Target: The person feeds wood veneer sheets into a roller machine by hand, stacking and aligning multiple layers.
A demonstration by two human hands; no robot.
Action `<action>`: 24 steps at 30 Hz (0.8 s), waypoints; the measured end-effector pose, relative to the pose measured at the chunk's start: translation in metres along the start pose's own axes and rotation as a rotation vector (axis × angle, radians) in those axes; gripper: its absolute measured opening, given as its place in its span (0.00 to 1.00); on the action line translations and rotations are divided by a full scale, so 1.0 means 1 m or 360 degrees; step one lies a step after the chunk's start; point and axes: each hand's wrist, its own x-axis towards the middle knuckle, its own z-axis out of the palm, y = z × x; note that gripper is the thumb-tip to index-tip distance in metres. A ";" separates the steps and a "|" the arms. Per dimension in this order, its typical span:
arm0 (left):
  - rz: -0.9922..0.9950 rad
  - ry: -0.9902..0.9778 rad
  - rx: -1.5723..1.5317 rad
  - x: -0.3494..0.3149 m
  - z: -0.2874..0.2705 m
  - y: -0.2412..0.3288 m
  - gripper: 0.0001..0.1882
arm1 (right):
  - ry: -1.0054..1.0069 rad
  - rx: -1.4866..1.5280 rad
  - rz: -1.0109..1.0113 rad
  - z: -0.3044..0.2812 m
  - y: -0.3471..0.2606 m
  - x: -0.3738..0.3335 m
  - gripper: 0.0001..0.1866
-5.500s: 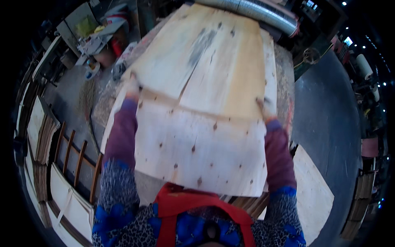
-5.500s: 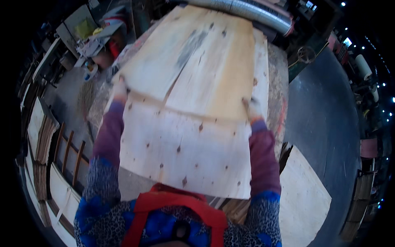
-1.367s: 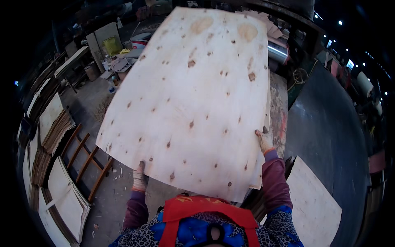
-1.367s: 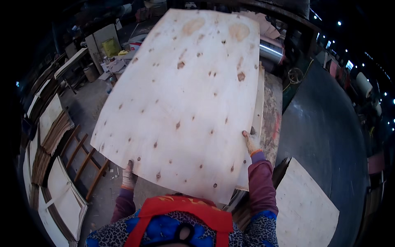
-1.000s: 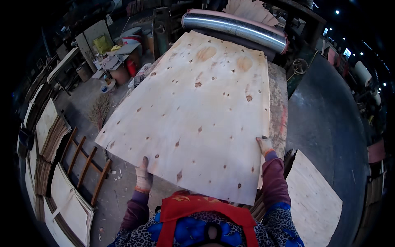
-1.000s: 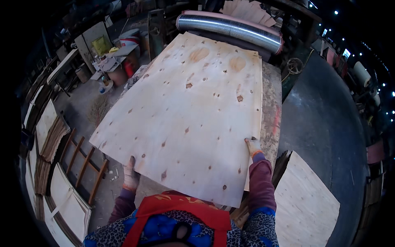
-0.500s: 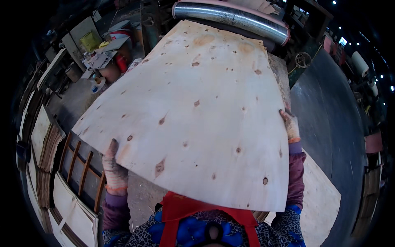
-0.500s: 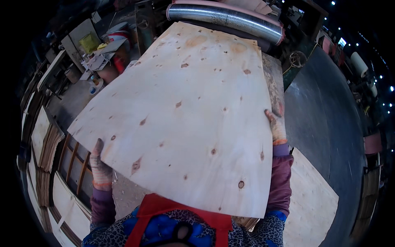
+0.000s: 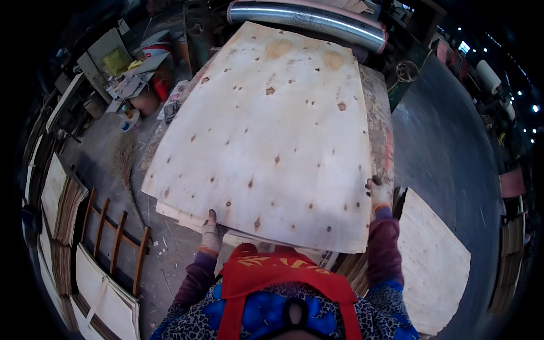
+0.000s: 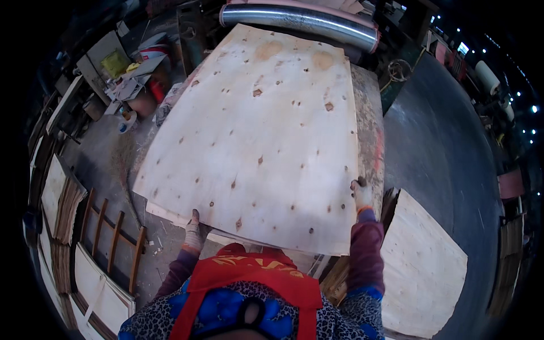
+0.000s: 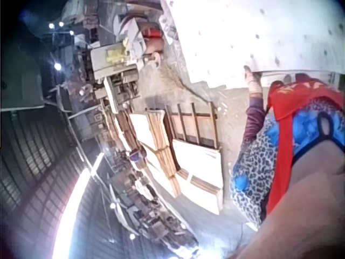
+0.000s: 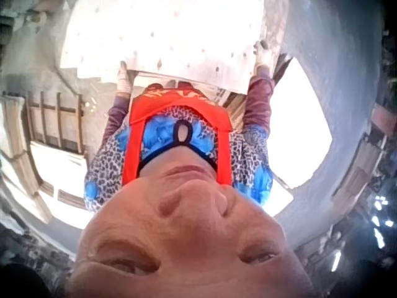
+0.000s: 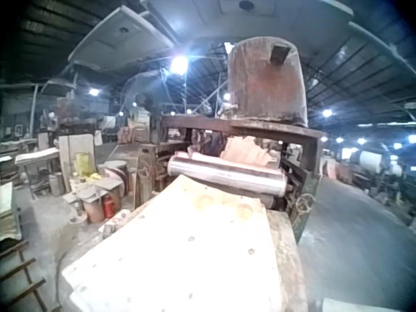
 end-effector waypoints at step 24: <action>0.1689 -0.0965 0.3360 -0.106 0.113 -0.093 0.53 | 0.0259 0.0265 -0.0011 -0.059 0.149 -0.142 0.12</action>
